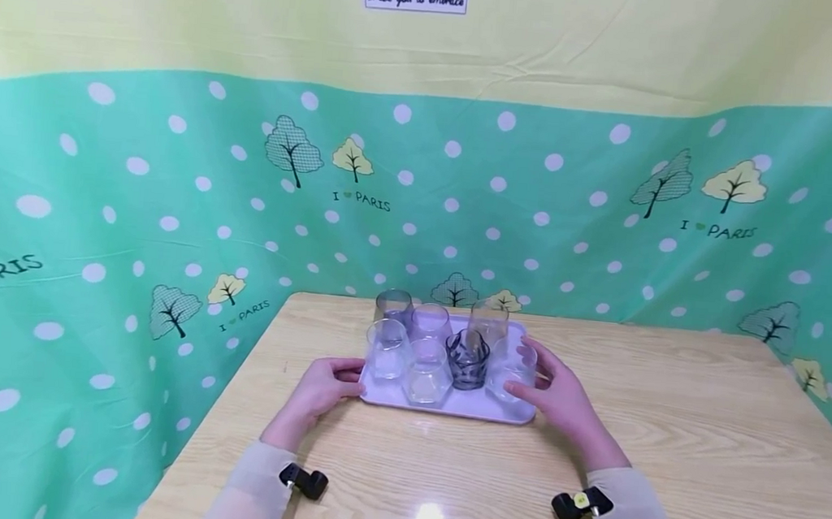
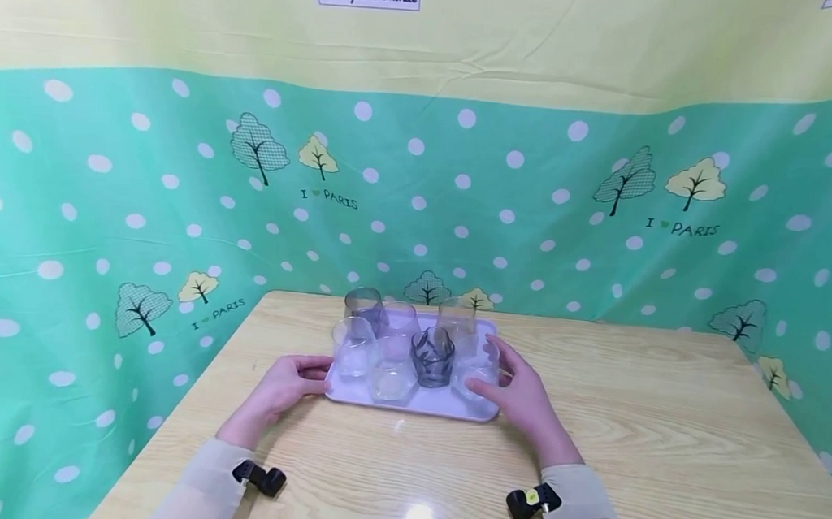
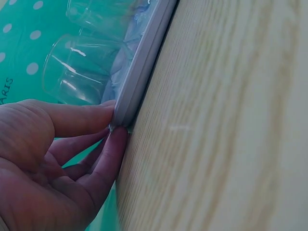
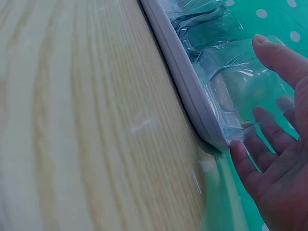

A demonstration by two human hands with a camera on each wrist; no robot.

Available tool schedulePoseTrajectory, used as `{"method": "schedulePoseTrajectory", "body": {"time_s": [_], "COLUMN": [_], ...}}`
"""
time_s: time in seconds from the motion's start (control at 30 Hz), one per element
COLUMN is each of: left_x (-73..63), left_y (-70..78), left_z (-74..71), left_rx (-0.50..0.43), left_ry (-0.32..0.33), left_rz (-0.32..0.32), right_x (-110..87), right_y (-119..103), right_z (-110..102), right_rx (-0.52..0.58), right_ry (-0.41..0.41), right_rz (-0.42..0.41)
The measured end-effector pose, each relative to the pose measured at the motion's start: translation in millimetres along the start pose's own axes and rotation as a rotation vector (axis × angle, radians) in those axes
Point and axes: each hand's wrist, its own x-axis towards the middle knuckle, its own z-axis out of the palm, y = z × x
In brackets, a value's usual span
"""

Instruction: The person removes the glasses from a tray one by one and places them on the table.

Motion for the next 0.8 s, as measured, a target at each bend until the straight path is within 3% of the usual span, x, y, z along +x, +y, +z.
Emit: {"method": "schedulePoseTrajectory", "body": {"time_s": [0.4, 0.8], "left_x": [-0.5, -2.6], "left_y": [-2.0, 3.3], "left_z": [0.2, 0.9], "left_rx": [0.009, 0.048], "left_ry": [-0.005, 0.003], "left_rz": [-0.009, -0.017], "right_x": [0.7, 1.4], "right_y": [3.6, 3.6], "right_z": [-0.2, -0.8], "right_rx": [-0.035, 0.003], "right_ry": [-0.001, -0.007], "right_rz": [0.023, 0.018]}}
